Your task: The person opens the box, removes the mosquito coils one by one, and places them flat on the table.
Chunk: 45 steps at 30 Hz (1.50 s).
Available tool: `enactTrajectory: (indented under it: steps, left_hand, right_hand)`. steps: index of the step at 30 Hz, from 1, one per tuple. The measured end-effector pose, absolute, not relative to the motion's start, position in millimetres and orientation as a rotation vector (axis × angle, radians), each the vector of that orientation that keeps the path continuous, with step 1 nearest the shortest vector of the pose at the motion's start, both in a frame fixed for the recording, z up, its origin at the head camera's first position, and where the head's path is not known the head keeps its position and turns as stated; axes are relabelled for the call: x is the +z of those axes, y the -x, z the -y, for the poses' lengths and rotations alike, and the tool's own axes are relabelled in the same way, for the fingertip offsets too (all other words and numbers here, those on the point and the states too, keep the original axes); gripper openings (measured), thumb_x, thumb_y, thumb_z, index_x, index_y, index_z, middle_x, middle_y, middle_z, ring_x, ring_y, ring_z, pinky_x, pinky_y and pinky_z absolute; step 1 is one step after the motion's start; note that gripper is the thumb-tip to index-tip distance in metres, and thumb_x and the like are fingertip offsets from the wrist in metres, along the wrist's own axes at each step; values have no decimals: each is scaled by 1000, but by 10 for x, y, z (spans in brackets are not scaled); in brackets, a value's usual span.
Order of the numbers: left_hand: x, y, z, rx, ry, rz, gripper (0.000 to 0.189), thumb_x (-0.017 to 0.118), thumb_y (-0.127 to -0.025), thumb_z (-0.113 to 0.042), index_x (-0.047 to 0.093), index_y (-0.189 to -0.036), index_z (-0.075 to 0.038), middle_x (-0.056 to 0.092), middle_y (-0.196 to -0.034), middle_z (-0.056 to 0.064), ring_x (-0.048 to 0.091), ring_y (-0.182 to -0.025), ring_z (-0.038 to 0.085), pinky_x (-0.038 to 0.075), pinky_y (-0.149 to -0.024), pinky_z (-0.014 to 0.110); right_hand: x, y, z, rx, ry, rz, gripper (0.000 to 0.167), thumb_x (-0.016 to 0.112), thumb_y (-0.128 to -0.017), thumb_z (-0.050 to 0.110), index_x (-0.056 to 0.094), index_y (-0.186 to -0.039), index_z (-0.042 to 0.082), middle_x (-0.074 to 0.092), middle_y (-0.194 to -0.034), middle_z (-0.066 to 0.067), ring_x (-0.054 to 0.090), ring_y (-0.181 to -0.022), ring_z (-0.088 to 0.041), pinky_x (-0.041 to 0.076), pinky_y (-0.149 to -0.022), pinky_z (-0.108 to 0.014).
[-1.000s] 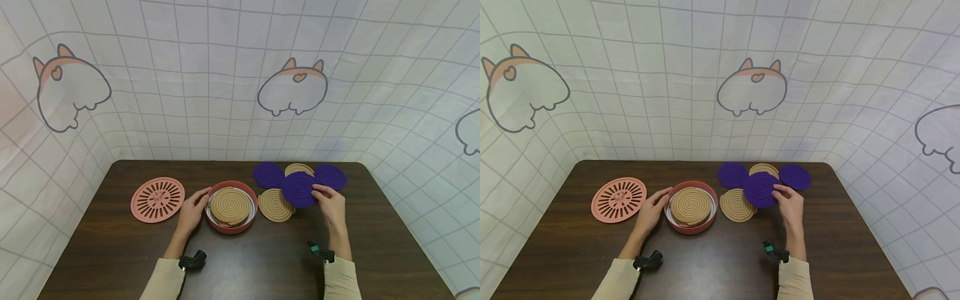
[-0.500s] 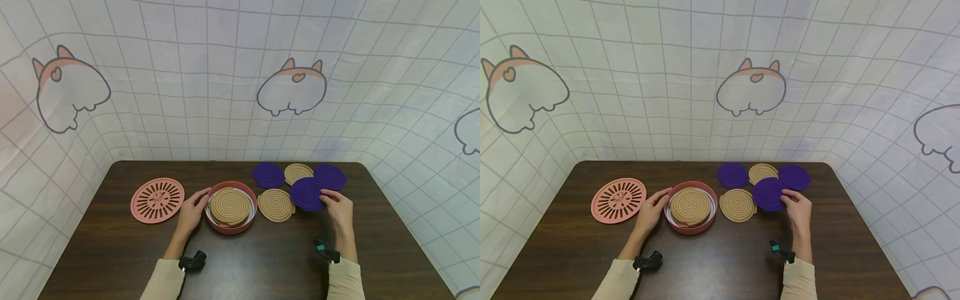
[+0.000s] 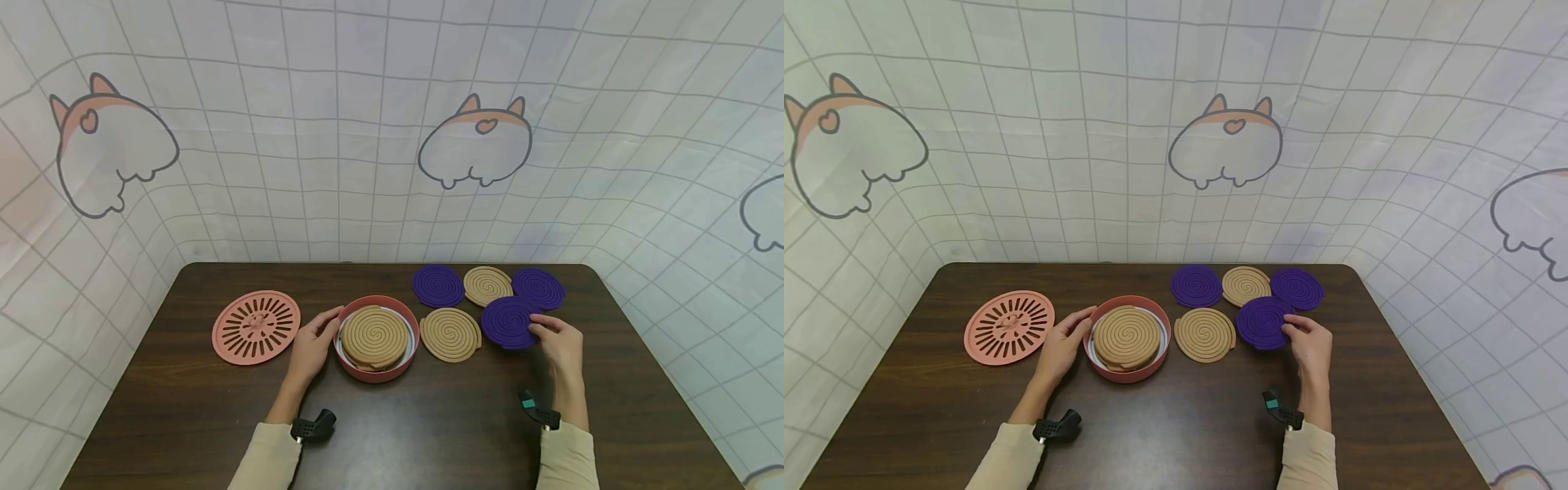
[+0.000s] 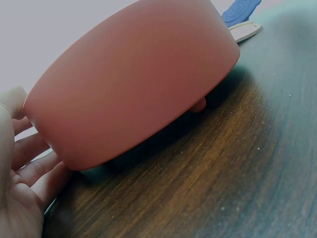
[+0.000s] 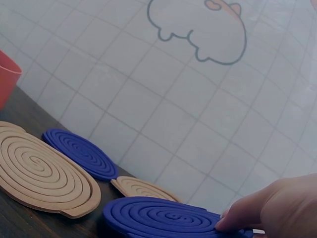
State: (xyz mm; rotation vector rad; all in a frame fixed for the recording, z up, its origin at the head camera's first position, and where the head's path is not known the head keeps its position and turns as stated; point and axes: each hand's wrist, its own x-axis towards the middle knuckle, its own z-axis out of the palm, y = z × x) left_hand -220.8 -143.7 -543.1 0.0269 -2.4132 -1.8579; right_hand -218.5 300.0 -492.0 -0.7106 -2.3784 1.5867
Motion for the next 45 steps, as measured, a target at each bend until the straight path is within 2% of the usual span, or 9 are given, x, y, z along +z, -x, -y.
enactTrajectory:
  steps: [6,10,13,17,20,26,30,42,45]
  left_hand:
    - [-5451,2212,1449,-1836,-20,2422,33,58,-101,-41,68,-131,-30,67,-135,-1,58,-130,18,46,-108,46]
    - [-5443,2210,1442,-1847,-20,2411,34,58,-101,-39,67,-132,-28,66,-136,1,58,-131,19,45,-109,47]
    - [-5326,2168,1418,-1849,-36,2439,34,57,-103,-32,66,-134,-22,64,-138,5,56,-133,23,44,-110,47]
    - [-5328,2166,1421,-1830,-26,2441,33,57,-103,-35,67,-133,-25,65,-137,3,57,-132,22,45,-109,47]
    - [-5443,2208,1442,-1812,-10,2420,32,58,-101,-42,68,-129,-32,67,-134,-1,59,-130,18,46,-108,46]
    - [-5437,2205,1433,-1801,-21,2436,33,58,-101,-42,68,-130,-31,67,-134,-2,58,-130,18,46,-108,46]
    - [-5444,2214,1429,-1803,-18,2434,34,58,-101,-42,67,-131,-29,67,-134,-2,59,-129,18,46,-107,46]
    - [-5438,2206,1434,-1805,-22,2435,32,58,-101,-42,68,-129,-31,66,-135,-3,58,-131,18,45,-109,47]
    - [-5438,2206,1435,-1804,-17,2433,32,58,-101,-42,68,-129,-31,66,-135,-2,58,-131,18,45,-109,47]
  right_hand:
    - [-4921,2171,-3012,1574,695,2431,30,69,-92,8,71,-119,-4,64,-80,14,55,-64,-3,50,-58,-19]
    - [-4926,2157,-3031,1596,664,2490,31,67,-92,7,69,-120,-6,63,-77,14,58,-63,-4,52,-58,-21]
    - [-4930,2145,-3044,1623,639,2530,32,66,-93,6,66,-122,-8,63,-76,15,60,-63,-4,54,-59,-22]
    - [-4938,2137,-3054,1624,619,2572,34,65,-94,5,64,-124,-9,64,-78,13,61,-64,-3,54,-59,-21]
    - [-4949,2132,-3059,1582,604,2612,34,65,-93,4,64,-125,-8,66,-83,7,60,-65,-5,54,-59,-21]
    - [-4962,2123,-3059,1439,597,2704,36,67,-91,6,64,-125,-6,69,-107,-20,61,-64,-8,53,-57,-22]
    - [-4949,2114,-3058,1381,578,2744,36,67,-92,8,64,-125,-7,66,-118,-29,64,-61,-9,56,-57,-24]
    - [-4931,2116,-3048,1146,503,2822,34,67,-92,7,64,-122,-10,67,-115,-34,66,-59,-13,55,-54,-26]
    - [-4949,2113,-3035,1075,512,2834,34,68,-91,7,65,-121,-9,67,-115,-33,69,-67,-25,57,-60,-33]
